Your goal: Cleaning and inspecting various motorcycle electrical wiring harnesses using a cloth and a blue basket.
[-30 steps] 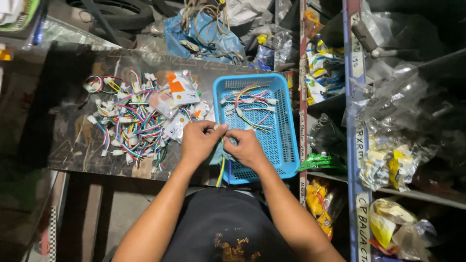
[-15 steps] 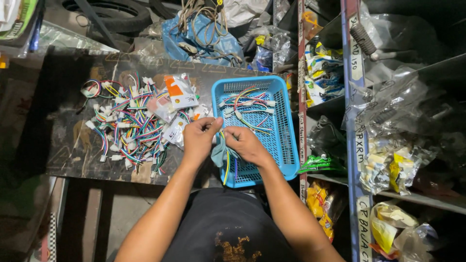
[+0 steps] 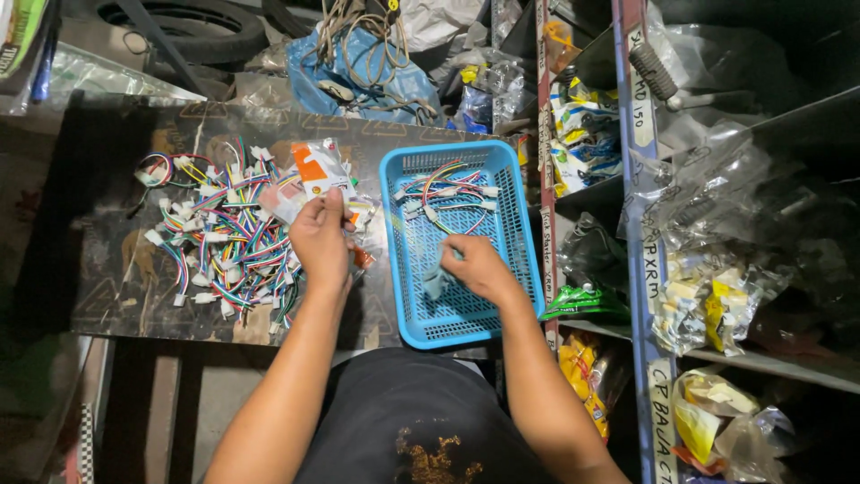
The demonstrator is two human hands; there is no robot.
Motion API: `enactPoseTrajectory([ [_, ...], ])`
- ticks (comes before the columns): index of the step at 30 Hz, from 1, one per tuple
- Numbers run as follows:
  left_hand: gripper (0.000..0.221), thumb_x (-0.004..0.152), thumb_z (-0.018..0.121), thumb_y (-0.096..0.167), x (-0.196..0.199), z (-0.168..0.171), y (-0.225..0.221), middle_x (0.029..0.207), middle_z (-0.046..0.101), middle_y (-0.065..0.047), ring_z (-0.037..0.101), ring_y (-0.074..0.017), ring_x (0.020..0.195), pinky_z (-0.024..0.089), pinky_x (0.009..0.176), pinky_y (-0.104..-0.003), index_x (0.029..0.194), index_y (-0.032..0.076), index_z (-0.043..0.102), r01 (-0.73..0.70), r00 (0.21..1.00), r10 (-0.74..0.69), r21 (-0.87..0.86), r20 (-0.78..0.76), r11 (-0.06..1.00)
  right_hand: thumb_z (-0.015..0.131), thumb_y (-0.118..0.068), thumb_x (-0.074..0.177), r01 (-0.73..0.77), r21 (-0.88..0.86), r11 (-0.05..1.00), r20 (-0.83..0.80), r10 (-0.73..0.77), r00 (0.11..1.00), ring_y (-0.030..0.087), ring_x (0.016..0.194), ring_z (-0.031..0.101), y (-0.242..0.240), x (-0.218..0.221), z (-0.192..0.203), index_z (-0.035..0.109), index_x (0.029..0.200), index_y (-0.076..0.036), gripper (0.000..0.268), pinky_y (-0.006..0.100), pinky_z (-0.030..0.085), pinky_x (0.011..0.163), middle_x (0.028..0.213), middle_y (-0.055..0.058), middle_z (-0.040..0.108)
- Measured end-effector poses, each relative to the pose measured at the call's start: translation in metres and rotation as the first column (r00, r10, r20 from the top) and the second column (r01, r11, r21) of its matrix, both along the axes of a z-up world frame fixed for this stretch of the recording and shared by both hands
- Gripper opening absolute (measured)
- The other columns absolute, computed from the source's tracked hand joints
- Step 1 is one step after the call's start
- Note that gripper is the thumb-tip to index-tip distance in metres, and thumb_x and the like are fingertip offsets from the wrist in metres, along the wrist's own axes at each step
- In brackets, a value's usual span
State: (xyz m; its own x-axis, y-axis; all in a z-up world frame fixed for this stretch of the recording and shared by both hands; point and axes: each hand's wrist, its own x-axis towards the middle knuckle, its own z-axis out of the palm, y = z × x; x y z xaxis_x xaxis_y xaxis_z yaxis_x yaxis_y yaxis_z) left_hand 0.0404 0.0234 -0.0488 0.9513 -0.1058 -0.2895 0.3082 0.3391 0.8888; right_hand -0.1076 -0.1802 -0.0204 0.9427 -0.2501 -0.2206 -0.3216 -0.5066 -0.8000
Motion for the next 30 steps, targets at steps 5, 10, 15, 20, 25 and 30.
enactPoseTrajectory([
  [5,0.030,0.101,0.066,0.026,-0.005,0.014,-0.005,0.094,0.075,-0.010,0.061,-0.0066,0.069,0.044,0.050,-0.020,0.120,0.003,0.061,0.085,0.996,-0.085,-0.020,0.024,0.996,0.058,-0.016,0.099,0.155,0.247,0.957,0.021,-0.165,0.986,0.010,0.076,0.063,-0.004,0.003,-0.031,0.071,0.098,0.001,0.021,0.029,0.053,0.071,0.081,0.005,0.070],
  [10,0.037,0.102,0.058,0.028,-0.026,0.031,-0.020,0.101,0.076,-0.012,0.066,-0.0094,0.069,0.047,0.051,-0.021,0.128,0.003,0.053,0.288,0.957,-0.289,-0.057,-0.005,0.956,0.060,-0.013,0.103,0.269,0.747,0.608,0.067,-0.471,0.879,0.015,0.087,0.068,0.028,0.016,-0.035,0.069,0.110,0.004,0.021,0.031,0.054,0.081,0.098,0.008,0.074],
  [15,0.038,0.104,0.057,0.033,-0.037,0.029,-0.030,0.107,0.077,-0.014,0.060,-0.0101,0.063,0.046,0.054,-0.022,0.123,0.000,0.054,0.355,0.922,-0.370,-0.131,-0.118,0.926,0.062,-0.008,0.101,0.184,0.922,0.340,0.071,-0.616,0.784,0.018,0.101,0.068,0.055,0.029,0.001,0.065,0.123,0.005,0.026,0.032,0.053,0.092,0.111,0.012,0.072],
  [20,0.032,0.107,0.060,0.033,-0.039,0.009,-0.031,0.095,0.069,-0.006,0.055,-0.0041,0.070,0.043,0.057,-0.022,0.110,0.002,0.063,0.339,0.912,-0.380,-0.241,-0.153,0.910,0.062,-0.005,0.098,0.192,0.922,0.336,0.089,-0.667,0.740,0.019,0.102,0.068,0.058,0.028,-0.007,0.064,0.124,0.005,0.028,0.032,0.053,0.093,0.113,0.014,0.072],
  [25,0.029,0.100,0.065,0.035,-0.046,0.023,-0.034,0.076,0.062,0.005,0.048,-0.0024,0.061,0.037,0.053,-0.020,0.098,0.007,0.074,0.359,0.903,-0.393,-0.196,-0.175,0.912,0.066,-0.001,0.097,0.169,0.922,0.349,0.123,-0.677,0.726,0.019,0.104,0.066,0.065,0.027,-0.009,0.061,0.128,0.007,0.032,0.033,0.053,0.095,0.114,0.014,0.069],
  [30,0.030,0.099,0.072,0.031,-0.043,0.026,-0.030,0.068,0.058,0.005,0.044,-0.0043,0.057,0.033,0.051,-0.023,0.090,0.003,0.076,0.404,0.893,-0.413,-0.086,-0.177,0.911,0.067,0.003,0.095,0.142,0.879,0.456,0.237,-0.674,0.699,0.018,0.111,0.064,0.061,0.027,-0.010,0.058,0.132,0.006,0.038,0.032,0.051,0.100,0.121,0.013,0.066],
])
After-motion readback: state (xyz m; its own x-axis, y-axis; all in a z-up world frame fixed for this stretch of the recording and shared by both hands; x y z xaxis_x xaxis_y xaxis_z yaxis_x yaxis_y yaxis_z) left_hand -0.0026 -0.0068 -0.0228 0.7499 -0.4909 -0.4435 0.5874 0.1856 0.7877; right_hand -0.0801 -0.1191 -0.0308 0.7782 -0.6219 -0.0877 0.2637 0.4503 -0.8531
